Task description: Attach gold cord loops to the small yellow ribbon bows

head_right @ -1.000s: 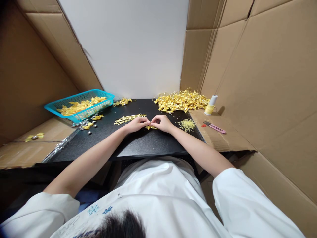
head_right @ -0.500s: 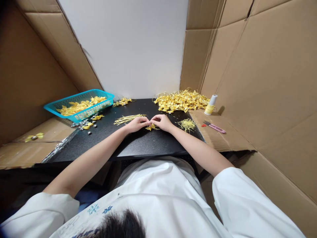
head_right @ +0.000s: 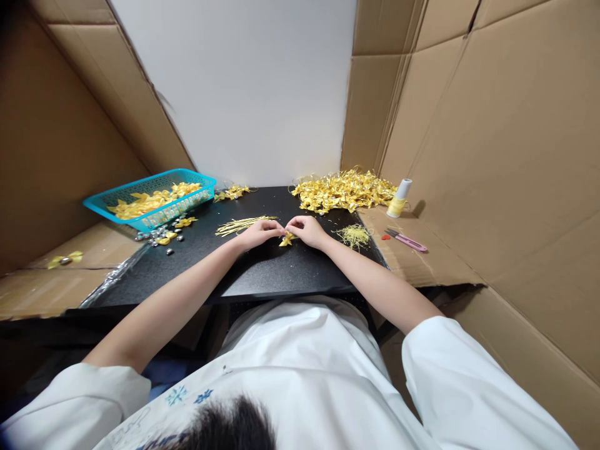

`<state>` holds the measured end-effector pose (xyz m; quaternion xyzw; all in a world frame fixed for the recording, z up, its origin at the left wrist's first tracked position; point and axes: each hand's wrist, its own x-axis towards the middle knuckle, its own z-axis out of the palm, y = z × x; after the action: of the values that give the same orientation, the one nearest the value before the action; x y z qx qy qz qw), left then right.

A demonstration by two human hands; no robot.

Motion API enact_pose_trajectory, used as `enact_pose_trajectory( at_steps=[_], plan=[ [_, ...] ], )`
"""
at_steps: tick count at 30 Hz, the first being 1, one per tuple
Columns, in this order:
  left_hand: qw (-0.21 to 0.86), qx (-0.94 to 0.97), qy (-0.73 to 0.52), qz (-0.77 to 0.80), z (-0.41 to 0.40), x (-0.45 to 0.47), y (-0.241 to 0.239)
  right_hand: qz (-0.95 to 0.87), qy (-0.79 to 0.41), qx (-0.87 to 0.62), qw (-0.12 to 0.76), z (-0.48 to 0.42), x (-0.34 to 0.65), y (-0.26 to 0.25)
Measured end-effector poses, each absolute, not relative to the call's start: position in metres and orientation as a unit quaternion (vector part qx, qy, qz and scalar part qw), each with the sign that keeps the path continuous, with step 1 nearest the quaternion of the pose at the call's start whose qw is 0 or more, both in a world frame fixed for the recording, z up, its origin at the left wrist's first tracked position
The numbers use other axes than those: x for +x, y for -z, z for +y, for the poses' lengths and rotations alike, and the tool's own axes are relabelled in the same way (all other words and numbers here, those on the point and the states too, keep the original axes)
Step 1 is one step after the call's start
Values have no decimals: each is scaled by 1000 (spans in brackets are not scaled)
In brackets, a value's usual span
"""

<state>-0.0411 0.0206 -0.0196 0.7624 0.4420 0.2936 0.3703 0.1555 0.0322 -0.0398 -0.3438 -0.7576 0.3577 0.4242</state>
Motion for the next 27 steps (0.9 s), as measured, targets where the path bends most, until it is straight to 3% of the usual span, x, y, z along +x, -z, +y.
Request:
enact_pose_trajectory(
  at_steps=[19,27],
  plan=[
    [351,785,-288,422,22,-44,21,-787,-337,-349,381,31,160,37],
    [370,773,-293,424,22,-43,24,-776,-309,-357,418,34,161,37]
  ],
)
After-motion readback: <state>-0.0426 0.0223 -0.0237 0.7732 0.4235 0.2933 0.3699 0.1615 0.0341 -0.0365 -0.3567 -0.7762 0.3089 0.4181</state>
